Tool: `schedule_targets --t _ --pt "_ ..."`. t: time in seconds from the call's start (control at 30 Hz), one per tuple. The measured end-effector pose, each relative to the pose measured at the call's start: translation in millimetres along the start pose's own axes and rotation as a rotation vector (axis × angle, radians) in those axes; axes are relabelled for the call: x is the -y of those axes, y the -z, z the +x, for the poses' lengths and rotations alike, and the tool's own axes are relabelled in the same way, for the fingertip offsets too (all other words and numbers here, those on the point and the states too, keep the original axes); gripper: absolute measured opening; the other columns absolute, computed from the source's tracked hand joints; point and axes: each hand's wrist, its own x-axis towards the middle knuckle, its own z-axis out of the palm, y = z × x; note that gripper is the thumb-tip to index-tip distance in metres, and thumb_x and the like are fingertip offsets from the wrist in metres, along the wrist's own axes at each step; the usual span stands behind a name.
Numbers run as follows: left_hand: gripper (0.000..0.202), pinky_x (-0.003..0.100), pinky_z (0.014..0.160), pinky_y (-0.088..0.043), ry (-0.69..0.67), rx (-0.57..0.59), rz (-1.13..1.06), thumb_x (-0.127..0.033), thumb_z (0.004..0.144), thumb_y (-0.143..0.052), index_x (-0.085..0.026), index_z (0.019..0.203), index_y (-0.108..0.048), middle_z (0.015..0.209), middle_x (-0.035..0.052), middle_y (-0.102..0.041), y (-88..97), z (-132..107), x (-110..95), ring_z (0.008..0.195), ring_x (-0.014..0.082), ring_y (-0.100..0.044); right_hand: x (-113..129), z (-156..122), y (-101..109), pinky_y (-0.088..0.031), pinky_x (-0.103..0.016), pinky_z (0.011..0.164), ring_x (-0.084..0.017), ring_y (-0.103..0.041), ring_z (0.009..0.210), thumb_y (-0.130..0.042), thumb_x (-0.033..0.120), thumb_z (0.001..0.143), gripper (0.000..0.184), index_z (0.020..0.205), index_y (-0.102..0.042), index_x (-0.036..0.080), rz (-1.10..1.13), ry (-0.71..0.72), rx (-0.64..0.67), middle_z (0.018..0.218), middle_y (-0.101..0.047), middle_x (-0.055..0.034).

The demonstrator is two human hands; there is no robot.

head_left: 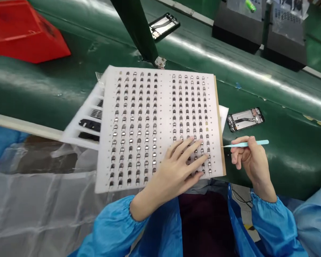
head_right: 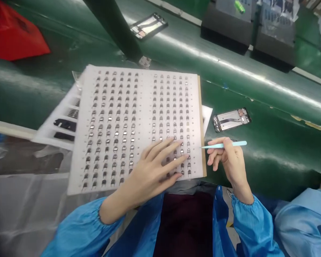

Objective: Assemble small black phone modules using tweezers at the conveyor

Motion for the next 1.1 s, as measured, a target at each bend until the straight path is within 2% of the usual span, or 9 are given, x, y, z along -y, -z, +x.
schedule_targets --t 0.13,0.27,0.5,0.73,0.87,1.1 --pt "0.044 0.062 0.128 -0.046 0.027 0.015 0.003 -0.028 0.107 -0.068 -0.023 0.151 -0.071 0.170 0.0167 -0.059 0.6 -2 0 0.162 0.0409 -0.050 -5 7 -11 -0.063 -0.024 0.049 -0.018 -0.079 0.062 -0.081 0.060 0.099 0.040 0.097 -0.085 0.020 -0.079 0.020 0.087 0.080 -0.082 -0.0059" --pt "0.052 0.063 0.128 -0.045 0.052 0.048 0.010 -0.028 0.104 -0.069 -0.024 0.157 -0.067 0.175 0.0138 -0.054 2.4 0 -3 0.162 0.0423 -0.049 -7 7 -17 -0.073 -0.031 0.066 -0.021 -0.084 0.071 -0.082 0.055 0.100 0.035 0.102 -0.084 0.020 -0.214 0.051 0.065 0.081 -0.083 -0.0060" --pt "0.049 0.062 0.127 -0.045 0.077 0.051 -0.008 -0.029 0.106 -0.065 -0.027 0.155 -0.067 0.175 0.0106 -0.054 2.3 2 -3 0.162 0.0402 -0.049 -2 8 -16 -0.074 -0.030 0.065 -0.021 -0.084 0.068 -0.083 0.055 0.100 0.035 0.095 -0.081 0.020 -0.266 0.053 0.048 0.078 -0.082 -0.0045" --pt "0.049 0.063 0.126 -0.044 0.072 0.049 -0.013 -0.028 0.107 -0.065 -0.024 0.156 -0.067 0.175 0.0124 -0.054 1.5 1 -3 0.161 0.0420 -0.050 -1 8 -18 -0.074 -0.029 0.065 -0.021 -0.085 0.069 -0.084 0.053 0.100 0.033 0.095 -0.081 0.021 -0.257 0.060 0.045 0.078 -0.083 -0.0043" --pt "0.052 0.063 0.127 -0.043 0.088 0.054 -0.026 -0.028 0.106 -0.067 -0.028 0.158 -0.065 0.175 0.0097 -0.054 0.3 0 -2 0.162 0.0408 -0.049 -3 8 -18 -0.075 -0.030 0.065 -0.021 -0.085 0.068 -0.084 0.055 0.099 0.035 0.096 -0.081 0.020 -0.263 0.065 0.040 0.078 -0.083 -0.0040" --pt "0.049 0.063 0.126 -0.044 0.073 0.037 -0.022 -0.027 0.107 -0.065 -0.024 0.155 -0.067 0.175 0.0122 -0.054 1.1 2 -3 0.159 0.0422 -0.051 -12 8 -15 -0.075 -0.030 0.066 -0.022 -0.086 0.070 -0.083 0.044 0.101 0.023 0.097 -0.082 0.021 -0.269 0.173 0.060 0.081 -0.085 -0.0038"
